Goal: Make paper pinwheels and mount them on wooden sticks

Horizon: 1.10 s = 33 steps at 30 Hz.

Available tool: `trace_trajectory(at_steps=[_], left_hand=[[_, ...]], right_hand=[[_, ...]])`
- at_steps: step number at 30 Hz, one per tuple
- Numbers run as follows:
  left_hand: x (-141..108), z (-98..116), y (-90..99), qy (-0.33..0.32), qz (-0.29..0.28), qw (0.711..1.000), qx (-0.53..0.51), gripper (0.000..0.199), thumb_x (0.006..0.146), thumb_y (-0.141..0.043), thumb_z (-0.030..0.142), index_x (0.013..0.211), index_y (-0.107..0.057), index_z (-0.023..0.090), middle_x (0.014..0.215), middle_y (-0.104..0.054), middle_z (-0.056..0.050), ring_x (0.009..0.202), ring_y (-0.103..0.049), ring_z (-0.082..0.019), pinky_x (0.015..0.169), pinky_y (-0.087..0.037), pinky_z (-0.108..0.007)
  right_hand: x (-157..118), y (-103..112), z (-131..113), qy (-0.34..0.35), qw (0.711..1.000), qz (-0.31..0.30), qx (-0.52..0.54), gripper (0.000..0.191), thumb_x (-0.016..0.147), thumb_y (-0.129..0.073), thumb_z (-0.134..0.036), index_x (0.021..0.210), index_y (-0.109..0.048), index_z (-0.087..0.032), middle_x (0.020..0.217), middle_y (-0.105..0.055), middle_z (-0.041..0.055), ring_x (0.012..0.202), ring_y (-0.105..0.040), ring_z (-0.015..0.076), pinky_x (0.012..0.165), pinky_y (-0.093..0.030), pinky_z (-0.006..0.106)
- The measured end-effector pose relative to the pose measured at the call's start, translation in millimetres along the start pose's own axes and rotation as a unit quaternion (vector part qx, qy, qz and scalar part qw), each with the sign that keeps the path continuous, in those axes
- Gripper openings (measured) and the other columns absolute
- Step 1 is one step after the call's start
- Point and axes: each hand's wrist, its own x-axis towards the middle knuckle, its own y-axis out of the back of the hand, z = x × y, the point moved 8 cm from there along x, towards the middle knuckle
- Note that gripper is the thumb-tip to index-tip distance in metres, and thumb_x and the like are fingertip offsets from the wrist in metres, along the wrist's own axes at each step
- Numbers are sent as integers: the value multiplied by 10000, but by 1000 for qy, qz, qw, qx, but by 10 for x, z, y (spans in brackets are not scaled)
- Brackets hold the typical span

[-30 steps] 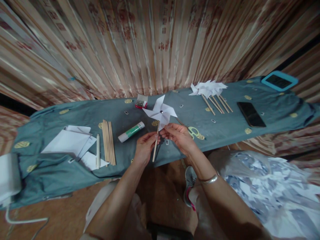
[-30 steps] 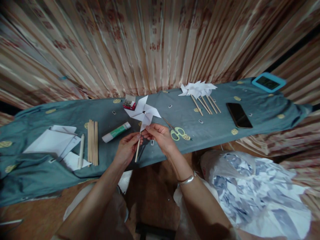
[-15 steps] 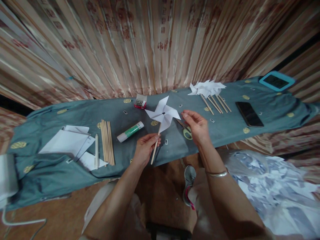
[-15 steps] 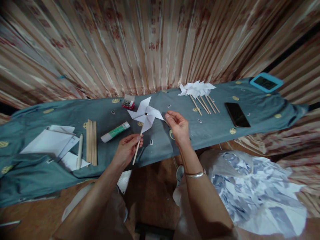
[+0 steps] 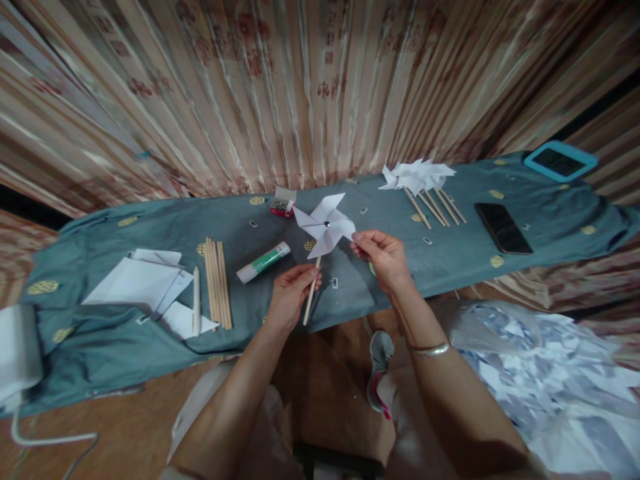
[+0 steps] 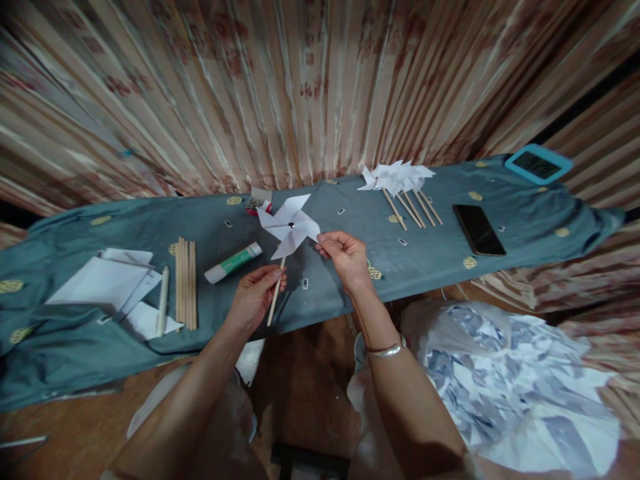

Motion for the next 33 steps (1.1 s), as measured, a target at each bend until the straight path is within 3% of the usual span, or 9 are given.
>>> trace_trajectory(at_steps=[16,33], left_hand=[[7,60,11,-12,21,1000,-10,396,385,-932,331,675,-741,141,609,-700,-12,527,-598,-70,556,-479,-176],[8,53,-1,-18,7,1000,-1,371,446,-917,326,706,-733,136,613,-684,-5,534,-580,-70,576,-466,-191]], right_hand=[[-156,-253,129,-37,997,-60,8,351,494,-870,-505,576,-696,-211,565,-682,-14,523,-555,100,548,-440,237],[-244,-443,197,-66,993,-100,23,341,503,-874,-486,550,-677,-213,572,-683,-10,533,-570,106,580,-471,254]])
